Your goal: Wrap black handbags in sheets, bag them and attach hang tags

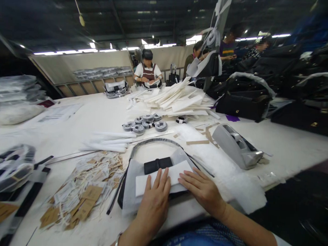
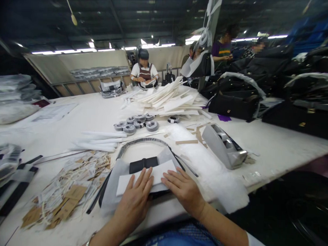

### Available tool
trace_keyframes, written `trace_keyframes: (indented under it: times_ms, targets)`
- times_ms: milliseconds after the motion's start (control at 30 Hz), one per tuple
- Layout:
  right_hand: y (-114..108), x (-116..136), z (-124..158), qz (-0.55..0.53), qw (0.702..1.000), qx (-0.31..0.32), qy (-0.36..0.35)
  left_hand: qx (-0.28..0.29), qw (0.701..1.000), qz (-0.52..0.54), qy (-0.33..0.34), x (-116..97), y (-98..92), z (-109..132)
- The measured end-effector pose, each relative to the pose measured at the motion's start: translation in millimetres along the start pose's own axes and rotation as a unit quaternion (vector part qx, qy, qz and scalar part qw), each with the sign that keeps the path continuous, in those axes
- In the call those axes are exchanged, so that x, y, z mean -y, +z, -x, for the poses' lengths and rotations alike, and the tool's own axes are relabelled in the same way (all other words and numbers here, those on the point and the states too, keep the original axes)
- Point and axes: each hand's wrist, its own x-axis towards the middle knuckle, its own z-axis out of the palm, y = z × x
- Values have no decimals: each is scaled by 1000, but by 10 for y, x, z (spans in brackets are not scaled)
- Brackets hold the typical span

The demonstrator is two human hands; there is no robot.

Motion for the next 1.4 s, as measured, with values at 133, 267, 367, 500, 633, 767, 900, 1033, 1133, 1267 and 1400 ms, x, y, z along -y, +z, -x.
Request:
trace_keyframes:
  times_ms: [133,267,367,500,633,767,900,1033,1133,1267,1400]
  targets:
    - [-12,24,17,-13,1000,8,12,-7,1000,-20,3,-36,25,-31]
    - [-179,59,117,-56,998,-12,23,-36,999,-22,1,-18,51,-2]
    - [-336,149,333,-112,988,-46,98,-42,999,-18,0,-21,53,4]
    - [-424,337,518,-249,909,3,333,-45,999,-13,-4,-28,59,-1]
    - [-404,459,385,-489,651,89,574,-42,999,-8,-3,-24,58,4]
    - [-407,505,159,-626,501,57,595,-46,999,-9,3,-8,59,18]
    - [-375,557,-33,-695,408,0,592,-61,998,-18,10,51,56,39]
    - [-373,583,-243,-716,368,-65,589,-76,996,-42,6,145,18,59]
    - [-412,595,-378,-719,364,-79,587,-86,996,-36,-3,171,0,64]
    - [-409,618,-444,-715,381,-71,581,-118,991,-54,-20,164,48,56]
    - [-383,523,-337,-655,527,14,542,-135,989,-64,-16,227,94,29]
